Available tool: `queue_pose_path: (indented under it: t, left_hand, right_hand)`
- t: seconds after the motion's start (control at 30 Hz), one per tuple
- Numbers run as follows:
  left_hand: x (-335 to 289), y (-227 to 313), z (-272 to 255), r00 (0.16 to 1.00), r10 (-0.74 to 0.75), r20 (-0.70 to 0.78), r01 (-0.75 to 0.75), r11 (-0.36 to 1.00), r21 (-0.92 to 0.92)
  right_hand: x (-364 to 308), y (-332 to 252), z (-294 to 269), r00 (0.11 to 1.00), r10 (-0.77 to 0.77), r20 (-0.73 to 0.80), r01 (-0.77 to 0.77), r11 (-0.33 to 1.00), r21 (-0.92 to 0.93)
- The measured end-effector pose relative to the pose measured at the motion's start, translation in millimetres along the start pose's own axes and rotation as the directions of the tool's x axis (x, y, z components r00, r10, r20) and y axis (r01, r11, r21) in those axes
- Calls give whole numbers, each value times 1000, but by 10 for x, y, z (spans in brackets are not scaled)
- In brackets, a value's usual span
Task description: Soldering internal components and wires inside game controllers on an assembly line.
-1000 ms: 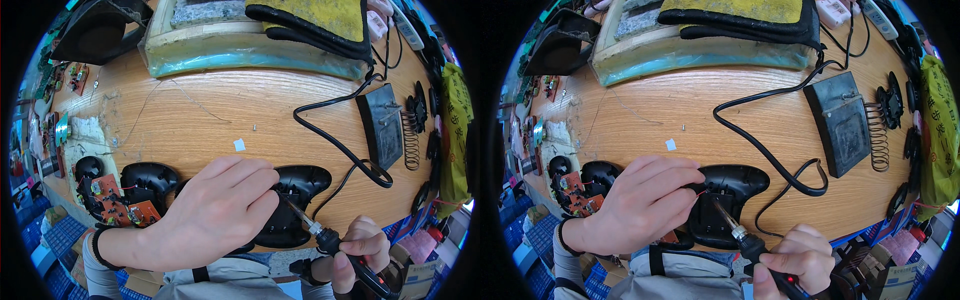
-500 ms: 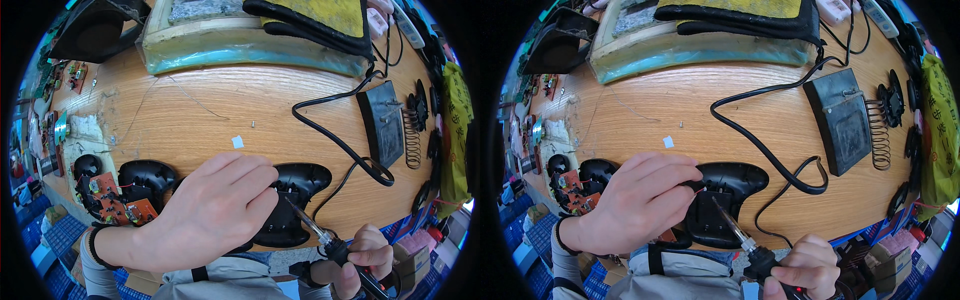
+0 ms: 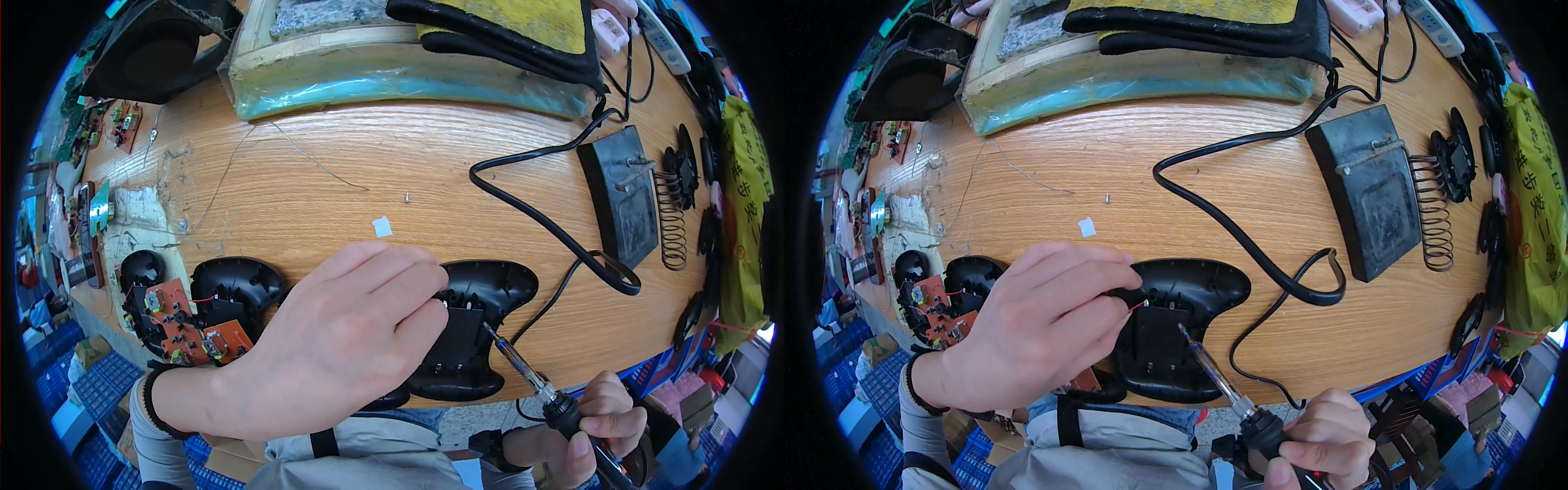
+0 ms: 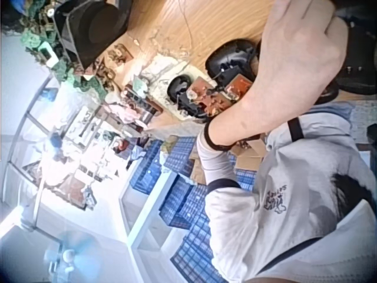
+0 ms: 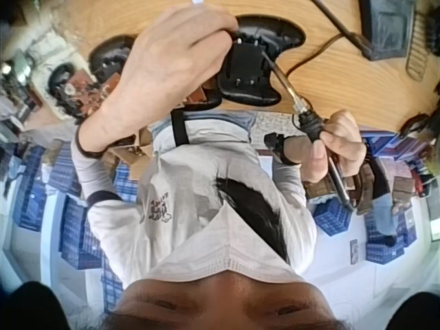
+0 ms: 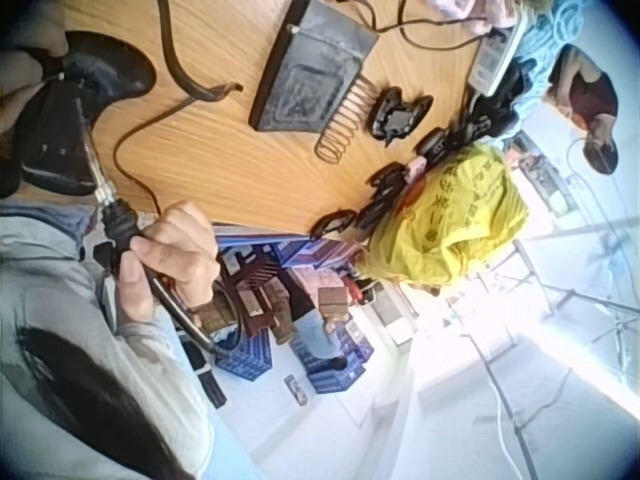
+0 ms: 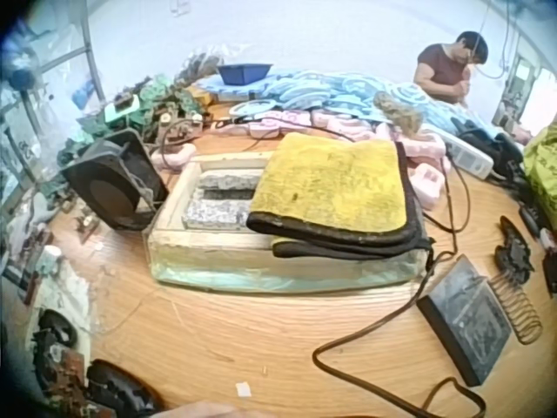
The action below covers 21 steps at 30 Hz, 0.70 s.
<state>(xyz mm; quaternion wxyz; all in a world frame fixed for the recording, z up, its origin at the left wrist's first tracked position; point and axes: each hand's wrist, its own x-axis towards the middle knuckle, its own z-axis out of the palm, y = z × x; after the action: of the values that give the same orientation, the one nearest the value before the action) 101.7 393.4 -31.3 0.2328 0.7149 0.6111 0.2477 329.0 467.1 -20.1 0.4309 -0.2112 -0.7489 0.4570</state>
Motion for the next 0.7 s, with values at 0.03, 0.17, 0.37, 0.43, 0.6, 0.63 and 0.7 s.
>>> queue_pose_path:
  t: [0.03,0.17,0.37,0.43,0.6,0.63,0.7]
  left_hand:
    - [-5,0,-3,1000,-3,-1,3,1000,8]
    - [2,-2,-3,1000,-1,22,0,1000,8]
    - [-20,24,-40,999,0,53,-2,999,45]
    - [-6,69,-57,999,-36,13,35,996,77]
    - [-367,258,-288,997,-35,-62,44,986,160]
    - [-455,265,-314,999,-2,-52,11,984,177]
    - [-737,258,-290,996,91,27,-95,962,258]
  right_hand:
    - [-15,3,3,1000,-2,-25,1,1000,-11]
    - [-105,13,-7,999,3,-52,-4,1000,-13]
    - [-276,-43,-37,962,121,-246,-168,969,-180]
    - [-273,-50,-37,966,117,-229,-158,973,-170]
    - [-295,-47,-20,978,33,-208,-54,994,-95]
    - [-373,-39,-28,940,37,-338,-107,976,-191]
    - [-396,-44,-58,947,32,-319,-94,979,-182]
